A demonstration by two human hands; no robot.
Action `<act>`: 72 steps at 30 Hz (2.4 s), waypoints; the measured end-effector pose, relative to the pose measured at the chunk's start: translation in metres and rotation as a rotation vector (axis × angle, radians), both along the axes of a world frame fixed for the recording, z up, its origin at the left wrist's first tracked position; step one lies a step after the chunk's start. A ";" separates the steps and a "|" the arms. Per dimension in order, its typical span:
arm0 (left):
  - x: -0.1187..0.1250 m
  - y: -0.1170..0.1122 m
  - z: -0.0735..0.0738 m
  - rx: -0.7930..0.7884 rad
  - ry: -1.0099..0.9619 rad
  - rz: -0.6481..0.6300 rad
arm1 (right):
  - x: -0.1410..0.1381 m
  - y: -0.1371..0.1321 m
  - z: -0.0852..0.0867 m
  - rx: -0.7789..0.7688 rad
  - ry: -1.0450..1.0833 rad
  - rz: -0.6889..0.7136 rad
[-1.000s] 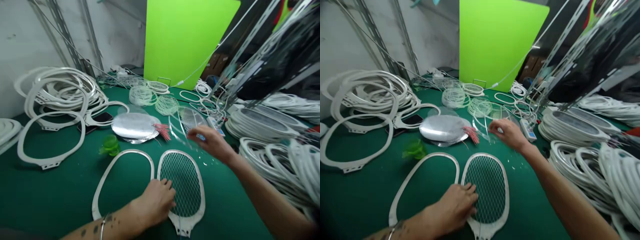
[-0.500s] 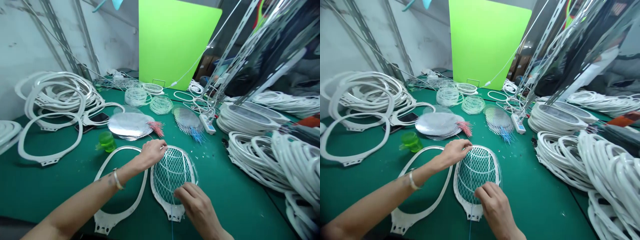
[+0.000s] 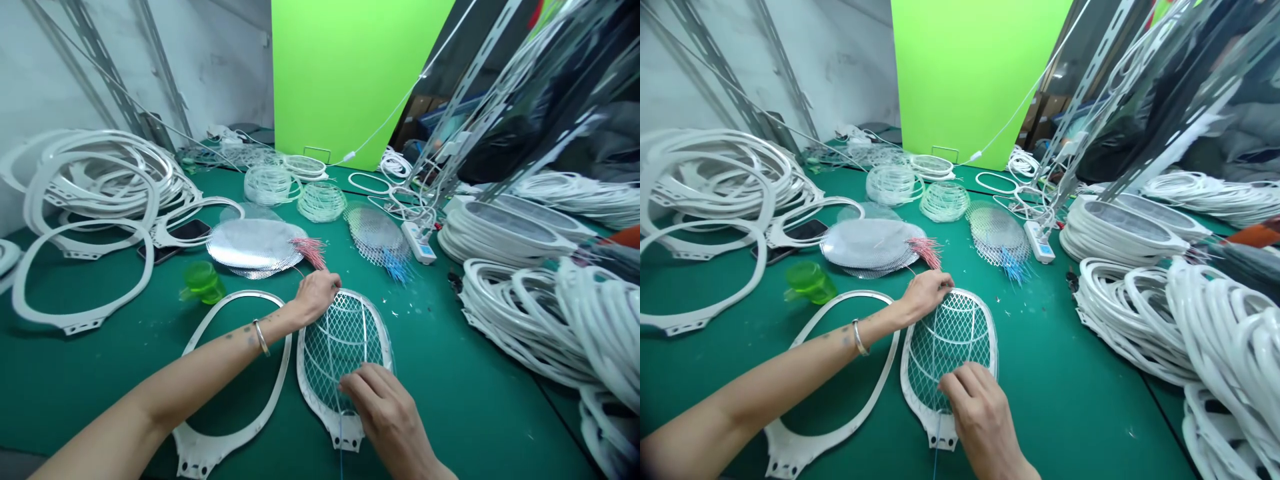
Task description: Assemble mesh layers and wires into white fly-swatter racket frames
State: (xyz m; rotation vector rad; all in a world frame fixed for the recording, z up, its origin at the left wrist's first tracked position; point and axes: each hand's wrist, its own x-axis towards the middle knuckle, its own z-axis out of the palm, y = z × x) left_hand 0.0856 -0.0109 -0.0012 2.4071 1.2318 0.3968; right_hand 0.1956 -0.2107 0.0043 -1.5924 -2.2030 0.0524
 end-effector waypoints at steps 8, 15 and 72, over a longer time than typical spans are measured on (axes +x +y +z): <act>0.004 -0.002 -0.015 0.081 0.033 -0.044 | 0.000 -0.001 -0.006 -0.022 0.019 -0.001; 0.005 -0.005 -0.015 0.115 0.054 -0.055 | -0.002 0.000 -0.011 -0.034 0.027 -0.001; 0.021 0.006 0.007 -0.078 0.193 0.041 | 0.060 0.161 -0.029 -0.379 0.269 -0.450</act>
